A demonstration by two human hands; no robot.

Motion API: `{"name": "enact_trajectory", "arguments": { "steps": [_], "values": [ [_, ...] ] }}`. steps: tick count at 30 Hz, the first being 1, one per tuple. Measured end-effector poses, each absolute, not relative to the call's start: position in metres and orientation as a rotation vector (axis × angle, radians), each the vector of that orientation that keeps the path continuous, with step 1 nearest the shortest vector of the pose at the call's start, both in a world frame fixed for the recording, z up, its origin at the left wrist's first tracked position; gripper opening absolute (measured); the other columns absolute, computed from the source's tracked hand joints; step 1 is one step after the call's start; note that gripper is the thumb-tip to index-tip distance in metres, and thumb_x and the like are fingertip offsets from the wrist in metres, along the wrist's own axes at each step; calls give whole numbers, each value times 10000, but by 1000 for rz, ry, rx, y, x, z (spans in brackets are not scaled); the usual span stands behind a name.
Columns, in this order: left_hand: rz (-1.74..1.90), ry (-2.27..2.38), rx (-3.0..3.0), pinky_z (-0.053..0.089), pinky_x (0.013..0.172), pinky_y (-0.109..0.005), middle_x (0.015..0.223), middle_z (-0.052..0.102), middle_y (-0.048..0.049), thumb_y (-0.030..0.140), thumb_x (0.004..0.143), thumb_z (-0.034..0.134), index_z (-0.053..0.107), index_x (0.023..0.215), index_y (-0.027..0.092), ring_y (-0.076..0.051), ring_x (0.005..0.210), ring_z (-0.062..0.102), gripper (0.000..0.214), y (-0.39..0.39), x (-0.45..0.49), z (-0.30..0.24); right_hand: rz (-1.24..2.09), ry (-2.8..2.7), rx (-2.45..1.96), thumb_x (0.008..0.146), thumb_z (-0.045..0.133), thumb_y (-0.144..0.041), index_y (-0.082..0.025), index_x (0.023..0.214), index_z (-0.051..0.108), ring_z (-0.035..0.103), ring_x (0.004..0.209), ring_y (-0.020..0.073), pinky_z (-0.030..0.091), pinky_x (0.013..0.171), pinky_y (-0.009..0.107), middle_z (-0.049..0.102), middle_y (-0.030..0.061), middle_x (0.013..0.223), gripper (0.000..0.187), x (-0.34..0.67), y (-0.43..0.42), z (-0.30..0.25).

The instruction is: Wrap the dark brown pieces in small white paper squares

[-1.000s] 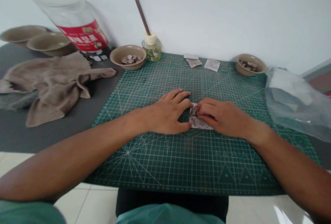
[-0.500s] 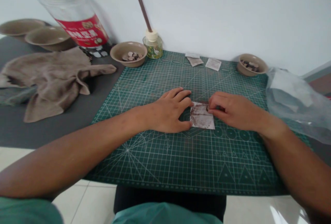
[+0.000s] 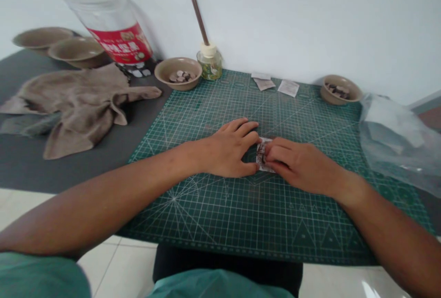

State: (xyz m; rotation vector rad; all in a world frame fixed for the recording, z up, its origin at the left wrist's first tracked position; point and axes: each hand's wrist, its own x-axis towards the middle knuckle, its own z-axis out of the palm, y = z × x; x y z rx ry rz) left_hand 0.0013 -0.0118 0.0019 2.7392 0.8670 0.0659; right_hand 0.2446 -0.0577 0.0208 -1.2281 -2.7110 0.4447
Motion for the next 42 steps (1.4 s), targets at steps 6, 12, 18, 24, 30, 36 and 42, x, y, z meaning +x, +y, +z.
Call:
{"name": "enact_trajectory", "arguments": {
  "steps": [6,12,18,24,30,36,42],
  "values": [
    [61,872,2739,202,1204,-562,1610,276,-158,582,889,566,479,1366,200,-392,1514,167,617,-12,1,2,523,-2682,-1266,971,546,-271,-218,892,597,617,825,186,465,726,320,647,41,965,109,257,-56,22],
    [67,874,2741,193,1213,-532,1613,272,-155,569,899,559,472,1371,189,-378,1515,174,612,-13,1,4,360,-2680,-1278,1002,474,-273,-212,960,614,622,884,208,460,711,325,646,74,1080,159,243,-56,17],
    [81,867,2733,211,1203,-549,1610,282,-151,586,883,575,485,1359,203,-387,1513,175,617,-12,1,1,604,-2699,-1190,970,527,-230,-225,911,607,617,841,179,460,718,308,650,34,988,99,252,-56,21],
    [91,893,2744,190,1213,-546,1618,272,-138,572,891,568,479,1376,208,-377,1517,169,612,-12,1,2,387,-2584,-1403,974,531,-251,-207,897,612,608,836,194,441,736,328,641,45,960,121,247,-52,19],
    [58,863,2751,209,1207,-551,1611,287,-142,577,893,555,470,1399,207,-380,1514,175,633,-11,1,2,616,-2691,-1160,997,508,-245,-220,941,631,636,890,175,450,742,291,679,26,1008,138,246,-58,21],
    [33,875,2771,197,1210,-548,1614,273,-148,573,898,552,472,1402,195,-386,1511,173,635,-9,1,3,392,-2581,-1347,974,554,-257,-206,921,632,636,872,181,433,747,291,691,37,980,107,246,-56,18],
    [6,877,2740,201,1209,-560,1620,260,-157,580,902,544,468,1411,193,-386,1520,147,644,-11,2,5,323,-2617,-1313,997,507,-266,-201,964,637,634,890,186,424,691,290,681,53,1050,150,243,-57,17]
  ]
}}
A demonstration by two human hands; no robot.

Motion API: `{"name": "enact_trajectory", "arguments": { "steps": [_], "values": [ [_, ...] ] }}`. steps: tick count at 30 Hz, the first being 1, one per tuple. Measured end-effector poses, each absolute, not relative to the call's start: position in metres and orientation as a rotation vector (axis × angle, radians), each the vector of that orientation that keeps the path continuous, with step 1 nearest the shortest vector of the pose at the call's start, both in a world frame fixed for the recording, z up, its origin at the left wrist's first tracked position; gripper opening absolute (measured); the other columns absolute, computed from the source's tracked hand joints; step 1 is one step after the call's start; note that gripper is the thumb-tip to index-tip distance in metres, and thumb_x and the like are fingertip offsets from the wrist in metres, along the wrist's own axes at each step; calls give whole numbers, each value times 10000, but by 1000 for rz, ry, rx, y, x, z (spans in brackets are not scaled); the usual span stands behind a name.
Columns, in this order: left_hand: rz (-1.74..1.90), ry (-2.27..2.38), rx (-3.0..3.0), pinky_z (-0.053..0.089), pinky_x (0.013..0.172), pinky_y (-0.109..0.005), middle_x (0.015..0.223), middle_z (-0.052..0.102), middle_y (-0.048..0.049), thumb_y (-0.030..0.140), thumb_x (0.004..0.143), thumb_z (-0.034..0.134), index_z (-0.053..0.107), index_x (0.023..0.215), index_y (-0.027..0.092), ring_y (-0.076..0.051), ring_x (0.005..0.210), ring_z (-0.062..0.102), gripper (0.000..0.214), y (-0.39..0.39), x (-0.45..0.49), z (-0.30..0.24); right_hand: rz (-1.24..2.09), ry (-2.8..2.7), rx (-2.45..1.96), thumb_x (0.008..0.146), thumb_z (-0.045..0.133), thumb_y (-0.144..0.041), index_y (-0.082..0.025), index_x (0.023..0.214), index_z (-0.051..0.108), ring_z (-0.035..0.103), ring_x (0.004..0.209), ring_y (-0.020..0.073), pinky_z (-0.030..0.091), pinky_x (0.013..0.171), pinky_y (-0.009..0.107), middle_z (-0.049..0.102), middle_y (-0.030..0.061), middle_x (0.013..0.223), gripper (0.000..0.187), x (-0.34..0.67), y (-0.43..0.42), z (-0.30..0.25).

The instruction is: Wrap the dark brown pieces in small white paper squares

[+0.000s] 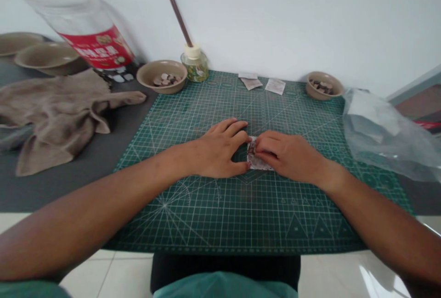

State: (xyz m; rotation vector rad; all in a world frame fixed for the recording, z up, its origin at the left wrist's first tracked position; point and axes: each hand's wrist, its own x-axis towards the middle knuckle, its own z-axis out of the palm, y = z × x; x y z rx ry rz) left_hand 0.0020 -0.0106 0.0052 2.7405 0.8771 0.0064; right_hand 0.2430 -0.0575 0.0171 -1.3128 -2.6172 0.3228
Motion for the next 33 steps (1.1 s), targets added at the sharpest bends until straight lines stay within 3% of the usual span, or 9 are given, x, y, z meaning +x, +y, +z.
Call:
{"name": "enact_trajectory", "arguments": {
  "steps": [3,7,12,17,20,23,28,33],
  "values": [
    [14,892,2736,194,1210,-562,1622,253,-158,581,901,550,463,1415,199,-387,1520,150,646,-11,2,5,258,-2575,-1407,980,542,-282,-205,942,642,627,878,198,429,704,304,683,52,999,133,251,-53,18],
    [31,865,2732,200,1212,-548,1616,267,-158,580,886,577,478,1391,194,-390,1517,155,644,-11,1,4,468,-2700,-1188,986,529,-254,-213,940,634,635,868,168,445,719,282,677,35,1024,122,253,-57,16],
    [40,878,2734,195,1207,-570,1626,241,-156,578,897,562,460,1411,200,-399,1520,139,647,-10,1,2,300,-2609,-1368,993,512,-273,-202,957,630,633,892,201,446,717,310,673,59,1036,142,247,-51,15],
    [40,857,2739,196,1213,-550,1615,264,-160,584,899,557,476,1385,197,-389,1519,155,627,-11,1,3,530,-2686,-1175,979,542,-257,-216,908,629,630,850,172,456,726,292,672,31,977,120,249,-54,17],
    [36,857,2745,194,1214,-545,1617,261,-168,579,903,552,476,1387,184,-390,1519,157,630,-11,2,3,423,-2632,-1204,991,513,-252,-214,961,625,626,905,187,454,724,295,662,54,1054,122,243,-54,14],
    [30,886,2740,193,1210,-555,1624,247,-163,580,909,543,467,1403,194,-392,1522,143,631,-11,2,4,291,-2561,-1360,973,540,-265,-207,924,620,614,860,195,438,709,307,657,54,991,110,242,-50,13],
    [10,861,2734,190,1213,-547,1627,246,-161,596,901,550,469,1397,191,-390,1523,142,645,-11,1,4,483,-2655,-1185,982,533,-258,-215,929,615,611,851,176,435,717,297,648,34,979,107,241,-55,14],
    [23,883,2739,182,1213,-553,1635,230,-151,590,906,545,454,1415,203,-393,1523,138,646,-11,1,3,318,-2578,-1405,971,554,-280,-213,922,620,607,818,194,423,705,321,640,39,953,106,248,-52,17]
  ]
}}
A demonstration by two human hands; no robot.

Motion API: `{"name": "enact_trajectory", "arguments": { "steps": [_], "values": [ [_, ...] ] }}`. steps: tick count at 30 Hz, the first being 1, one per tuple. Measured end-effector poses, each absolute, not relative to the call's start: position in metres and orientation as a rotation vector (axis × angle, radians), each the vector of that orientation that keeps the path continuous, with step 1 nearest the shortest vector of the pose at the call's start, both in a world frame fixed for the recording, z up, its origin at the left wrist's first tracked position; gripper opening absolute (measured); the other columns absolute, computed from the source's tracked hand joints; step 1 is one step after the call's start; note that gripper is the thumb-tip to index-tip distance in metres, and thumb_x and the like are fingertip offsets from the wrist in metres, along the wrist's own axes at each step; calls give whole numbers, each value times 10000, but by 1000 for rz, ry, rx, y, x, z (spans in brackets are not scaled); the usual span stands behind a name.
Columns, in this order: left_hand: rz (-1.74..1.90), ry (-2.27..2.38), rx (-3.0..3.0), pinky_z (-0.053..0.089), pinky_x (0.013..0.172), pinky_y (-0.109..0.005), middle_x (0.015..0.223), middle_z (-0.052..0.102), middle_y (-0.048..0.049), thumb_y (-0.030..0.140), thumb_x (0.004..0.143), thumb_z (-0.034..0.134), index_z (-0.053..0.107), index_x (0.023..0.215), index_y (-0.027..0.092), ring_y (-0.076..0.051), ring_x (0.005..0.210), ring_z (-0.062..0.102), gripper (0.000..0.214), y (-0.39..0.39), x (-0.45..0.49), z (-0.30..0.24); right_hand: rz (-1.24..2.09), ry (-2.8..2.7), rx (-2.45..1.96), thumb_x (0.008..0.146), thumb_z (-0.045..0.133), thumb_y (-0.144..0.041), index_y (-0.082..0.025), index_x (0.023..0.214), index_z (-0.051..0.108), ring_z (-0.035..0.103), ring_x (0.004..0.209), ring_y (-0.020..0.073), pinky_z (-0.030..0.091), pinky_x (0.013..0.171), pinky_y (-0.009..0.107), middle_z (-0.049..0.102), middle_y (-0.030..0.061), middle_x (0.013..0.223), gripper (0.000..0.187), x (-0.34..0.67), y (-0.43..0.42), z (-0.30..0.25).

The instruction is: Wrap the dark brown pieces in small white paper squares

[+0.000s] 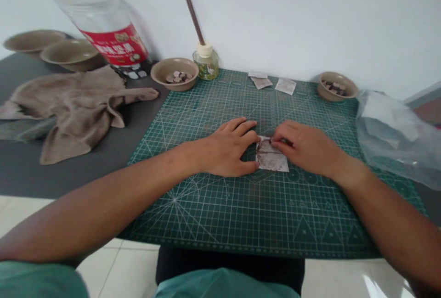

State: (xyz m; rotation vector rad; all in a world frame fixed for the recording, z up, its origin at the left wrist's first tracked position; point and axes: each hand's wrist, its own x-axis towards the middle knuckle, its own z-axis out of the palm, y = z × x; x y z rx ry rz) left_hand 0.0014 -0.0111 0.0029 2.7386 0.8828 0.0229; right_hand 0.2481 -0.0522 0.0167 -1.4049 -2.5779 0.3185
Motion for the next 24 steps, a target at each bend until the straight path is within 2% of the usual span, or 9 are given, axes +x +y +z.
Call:
{"name": "enact_trajectory", "arguments": {
  "steps": [2,5,8,11,14,16,18,21,24],
  "values": [
    [25,882,2738,179,1216,-545,1633,239,-149,592,903,551,453,1414,203,-388,1522,144,649,-11,1,3,377,-2621,-1380,952,581,-277,-217,904,624,610,801,188,425,709,318,643,28,922,88,252,-53,19],
    [11,865,2732,188,1214,-539,1628,250,-146,593,897,556,458,1402,205,-381,1521,152,645,-12,2,4,500,-2693,-1224,968,547,-254,-220,934,629,624,815,172,431,690,297,653,30,980,95,249,-57,18],
    [18,866,2736,188,1214,-537,1627,246,-150,584,900,554,450,1407,200,-375,1523,148,644,-12,1,5,395,-2677,-1228,991,501,-261,-212,982,631,632,875,197,440,687,306,653,57,1044,139,246,-52,15],
    [26,875,2738,185,1211,-548,1626,245,-154,589,902,552,448,1411,201,-382,1522,145,649,-12,1,4,275,-2645,-1347,974,530,-277,-207,944,624,634,877,222,451,719,333,656,61,986,121,253,-42,16],
    [23,869,2734,186,1209,-555,1625,251,-149,595,899,552,450,1404,206,-386,1520,147,646,-12,1,3,380,-2735,-1258,968,539,-277,-216,903,618,632,794,189,454,700,321,662,42,957,119,257,-46,20],
    [22,860,2736,190,1208,-554,1625,251,-151,592,899,552,457,1395,203,-387,1519,150,637,-12,1,3,453,-2815,-1154,991,497,-265,-224,963,628,642,801,175,443,656,298,671,43,1042,140,253,-54,21],
    [21,862,2737,193,1207,-556,1626,245,-158,586,902,548,462,1391,198,-388,1519,150,630,-12,2,4,303,-2815,-1154,1001,471,-267,-219,1043,633,649,845,191,428,628,296,662,64,1143,174,249,-58,20],
    [17,879,2738,183,1214,-545,1625,240,-167,572,904,553,464,1394,190,-385,1522,147,627,-12,2,5,198,-2686,-1359,992,493,-276,-198,988,633,644,863,207,437,665,305,669,69,1048,160,251,-54,20],
    [21,879,2741,176,1219,-533,1622,253,-160,574,900,558,470,1384,193,-378,1521,153,622,-12,2,5,404,-2710,-1299,964,548,-268,-206,903,616,631,817,179,445,711,303,660,36,966,110,256,-52,22]
  ]
}}
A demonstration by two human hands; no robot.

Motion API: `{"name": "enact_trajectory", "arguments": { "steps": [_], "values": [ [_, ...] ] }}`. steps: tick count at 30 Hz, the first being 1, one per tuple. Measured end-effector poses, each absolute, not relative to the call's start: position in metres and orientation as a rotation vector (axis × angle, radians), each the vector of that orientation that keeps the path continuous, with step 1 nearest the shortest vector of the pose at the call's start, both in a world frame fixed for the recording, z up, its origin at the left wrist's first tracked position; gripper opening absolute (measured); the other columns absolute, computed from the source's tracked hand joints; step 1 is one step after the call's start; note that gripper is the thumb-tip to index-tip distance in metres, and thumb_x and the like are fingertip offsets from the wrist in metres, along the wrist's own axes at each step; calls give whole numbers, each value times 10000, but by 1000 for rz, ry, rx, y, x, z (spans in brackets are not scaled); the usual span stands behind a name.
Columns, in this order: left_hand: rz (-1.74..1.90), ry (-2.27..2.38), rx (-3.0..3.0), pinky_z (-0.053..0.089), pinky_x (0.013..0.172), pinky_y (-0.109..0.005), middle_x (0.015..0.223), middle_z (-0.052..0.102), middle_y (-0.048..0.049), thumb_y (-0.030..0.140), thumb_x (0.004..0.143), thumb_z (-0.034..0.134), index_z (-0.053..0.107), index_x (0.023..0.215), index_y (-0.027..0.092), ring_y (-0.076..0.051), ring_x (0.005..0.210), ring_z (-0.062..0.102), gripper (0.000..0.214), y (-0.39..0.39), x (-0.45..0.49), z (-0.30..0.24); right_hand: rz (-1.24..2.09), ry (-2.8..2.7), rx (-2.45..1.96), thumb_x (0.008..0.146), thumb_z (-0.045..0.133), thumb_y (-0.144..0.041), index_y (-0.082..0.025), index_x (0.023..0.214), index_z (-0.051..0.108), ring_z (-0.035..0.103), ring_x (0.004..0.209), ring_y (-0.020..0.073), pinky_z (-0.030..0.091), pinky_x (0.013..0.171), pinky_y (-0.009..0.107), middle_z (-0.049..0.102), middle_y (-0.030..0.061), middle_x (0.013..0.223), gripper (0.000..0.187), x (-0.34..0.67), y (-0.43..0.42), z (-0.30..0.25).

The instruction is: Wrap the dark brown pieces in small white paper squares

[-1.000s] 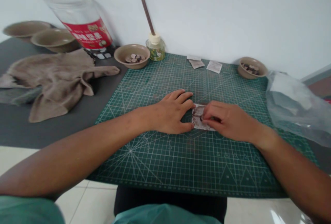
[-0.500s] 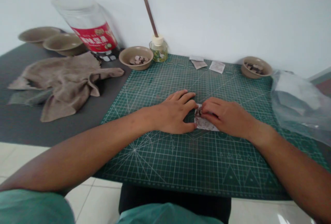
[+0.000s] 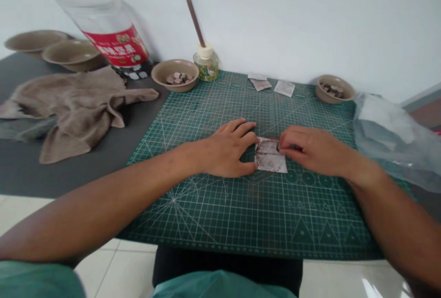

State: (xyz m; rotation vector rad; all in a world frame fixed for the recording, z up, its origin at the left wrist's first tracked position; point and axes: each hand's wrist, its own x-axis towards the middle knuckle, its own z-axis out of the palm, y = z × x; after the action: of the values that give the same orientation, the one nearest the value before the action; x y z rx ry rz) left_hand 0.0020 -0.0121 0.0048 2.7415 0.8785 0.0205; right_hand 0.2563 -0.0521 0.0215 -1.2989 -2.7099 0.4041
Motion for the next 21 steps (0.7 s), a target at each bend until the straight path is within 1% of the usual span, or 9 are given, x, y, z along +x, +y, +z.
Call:
{"name": "enact_trajectory", "arguments": {
  "steps": [3,6,8,11,13,15,16,18,21],
  "values": [
    [31,862,2745,187,1217,-529,1621,263,-152,593,903,543,469,1388,199,-372,1520,161,630,-12,2,3,589,-2729,-1144,985,525,-276,-215,934,623,629,839,169,446,703,290,658,35,1009,126,251,-56,20],
    [42,869,2749,175,1220,-532,1625,257,-147,592,905,537,453,1416,203,-367,1519,165,648,-11,1,1,452,-2647,-1231,981,523,-260,-206,939,631,624,884,192,451,736,312,655,57,1043,128,249,-51,18],
    [33,873,2747,170,1220,-536,1630,249,-143,589,904,540,443,1433,210,-370,1520,160,658,-10,0,1,439,-2608,-1298,963,557,-263,-206,912,637,619,863,195,453,749,321,663,50,980,111,254,-47,19],
    [23,868,2738,186,1213,-544,1628,255,-142,590,903,541,456,1422,213,-375,1518,163,647,-10,0,2,617,-2663,-1205,955,581,-259,-213,897,642,617,826,175,454,734,303,664,25,920,95,258,-48,22],
    [27,863,2737,203,1208,-541,1625,263,-142,588,900,545,467,1407,207,-378,1517,166,639,-11,0,3,734,-2685,-1090,966,569,-254,-214,913,634,621,840,164,456,735,292,667,23,956,93,255,-52,22],
    [36,859,2742,205,1209,-536,1624,262,-141,584,904,539,467,1404,203,-379,1518,160,633,-11,0,4,694,-2661,-1067,976,556,-267,-208,924,633,623,879,174,460,765,304,666,38,1015,110,251,-51,20],
    [41,858,2745,199,1211,-536,1625,260,-142,584,908,533,466,1406,202,-379,1519,156,631,-11,0,4,637,-2635,-1135,977,551,-268,-205,925,637,623,884,179,460,769,310,662,46,1030,118,251,-49,19],
    [48,864,2747,184,1214,-544,1624,257,-146,583,912,530,462,1411,204,-381,1521,148,630,-11,0,3,500,-2556,-1280,952,575,-262,-202,907,648,622,877,196,456,770,323,666,48,967,104,256,-43,19],
    [35,868,2742,182,1214,-543,1617,264,-164,582,902,552,468,1405,197,-384,1521,151,639,-11,1,3,558,-2581,-1288,937,601,-263,-206,864,657,622,827,183,455,746,312,672,33,902,108,261,-43,22]
  ]
}}
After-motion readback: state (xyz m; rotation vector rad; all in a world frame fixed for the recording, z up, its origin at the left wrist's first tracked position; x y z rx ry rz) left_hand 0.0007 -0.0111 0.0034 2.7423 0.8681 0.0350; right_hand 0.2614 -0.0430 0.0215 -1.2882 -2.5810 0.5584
